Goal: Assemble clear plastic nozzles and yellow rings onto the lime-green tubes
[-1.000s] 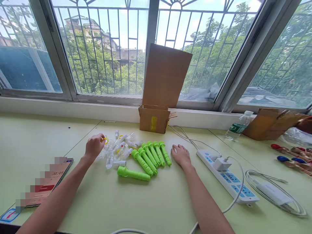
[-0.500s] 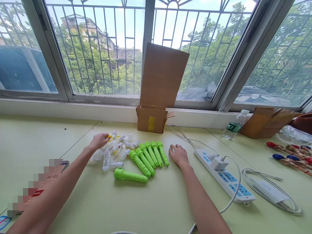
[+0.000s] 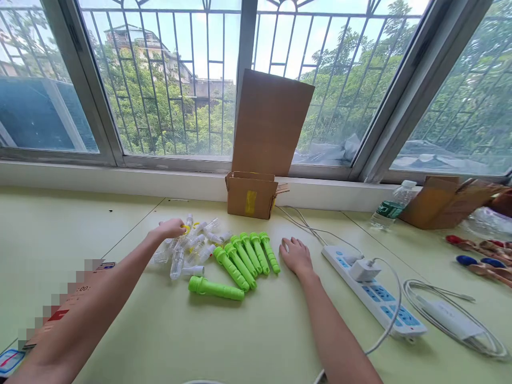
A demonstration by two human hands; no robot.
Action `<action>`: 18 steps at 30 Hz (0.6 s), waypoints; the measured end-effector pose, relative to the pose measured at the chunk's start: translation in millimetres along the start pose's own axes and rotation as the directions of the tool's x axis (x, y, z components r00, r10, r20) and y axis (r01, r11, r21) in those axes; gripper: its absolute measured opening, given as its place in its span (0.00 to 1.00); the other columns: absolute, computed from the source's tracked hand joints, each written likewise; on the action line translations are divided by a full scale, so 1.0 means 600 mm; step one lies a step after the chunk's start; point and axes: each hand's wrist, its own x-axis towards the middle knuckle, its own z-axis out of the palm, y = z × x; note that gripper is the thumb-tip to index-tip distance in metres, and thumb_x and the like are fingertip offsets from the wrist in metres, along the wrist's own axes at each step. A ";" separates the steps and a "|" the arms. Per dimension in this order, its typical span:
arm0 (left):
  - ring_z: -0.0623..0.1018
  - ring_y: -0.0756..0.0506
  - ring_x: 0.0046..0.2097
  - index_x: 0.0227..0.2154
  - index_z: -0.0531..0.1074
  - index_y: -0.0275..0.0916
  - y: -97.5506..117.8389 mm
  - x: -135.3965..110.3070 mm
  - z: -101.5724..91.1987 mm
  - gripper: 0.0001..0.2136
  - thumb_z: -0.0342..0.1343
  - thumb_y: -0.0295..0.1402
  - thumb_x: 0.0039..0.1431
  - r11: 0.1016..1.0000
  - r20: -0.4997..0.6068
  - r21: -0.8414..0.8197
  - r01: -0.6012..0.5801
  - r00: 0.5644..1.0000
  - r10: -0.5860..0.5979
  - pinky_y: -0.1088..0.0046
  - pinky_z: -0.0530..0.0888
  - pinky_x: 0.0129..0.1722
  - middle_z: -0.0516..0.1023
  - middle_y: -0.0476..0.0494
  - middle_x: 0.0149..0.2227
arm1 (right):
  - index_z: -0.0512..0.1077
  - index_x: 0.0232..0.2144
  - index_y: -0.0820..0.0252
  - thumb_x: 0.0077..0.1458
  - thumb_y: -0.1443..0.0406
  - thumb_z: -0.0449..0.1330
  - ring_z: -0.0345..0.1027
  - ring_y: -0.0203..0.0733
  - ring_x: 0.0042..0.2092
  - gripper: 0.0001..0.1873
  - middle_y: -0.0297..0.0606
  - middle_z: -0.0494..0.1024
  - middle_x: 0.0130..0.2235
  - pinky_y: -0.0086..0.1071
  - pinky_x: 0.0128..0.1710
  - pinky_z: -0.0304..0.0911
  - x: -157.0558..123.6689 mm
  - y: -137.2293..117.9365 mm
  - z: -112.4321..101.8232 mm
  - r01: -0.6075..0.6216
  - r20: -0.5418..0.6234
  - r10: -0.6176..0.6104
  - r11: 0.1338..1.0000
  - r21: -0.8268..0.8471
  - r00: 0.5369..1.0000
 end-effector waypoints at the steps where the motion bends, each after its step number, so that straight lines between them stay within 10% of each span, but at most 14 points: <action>1: 0.75 0.42 0.33 0.19 0.65 0.38 0.000 0.002 0.001 0.07 0.50 0.32 0.50 1.000 0.006 0.002 0.006 1.000 -0.006 0.55 0.64 0.47 0.76 0.43 0.26 | 0.68 0.56 0.56 0.60 0.57 0.49 0.56 0.51 0.62 0.25 0.46 0.67 0.59 0.42 0.58 0.51 0.000 -0.001 0.000 -0.001 -0.002 0.001 1.000 0.000 1.000; 18: 0.76 0.40 0.37 0.22 0.69 0.39 -0.002 0.006 0.002 0.09 0.48 0.35 0.52 0.999 0.033 0.010 0.031 0.999 -0.032 0.52 0.63 0.50 0.79 0.37 0.32 | 0.67 0.57 0.55 0.60 0.56 0.48 0.55 0.50 0.62 0.25 0.45 0.66 0.60 0.42 0.58 0.51 0.002 0.002 0.006 0.001 0.004 -0.001 1.000 -0.011 1.000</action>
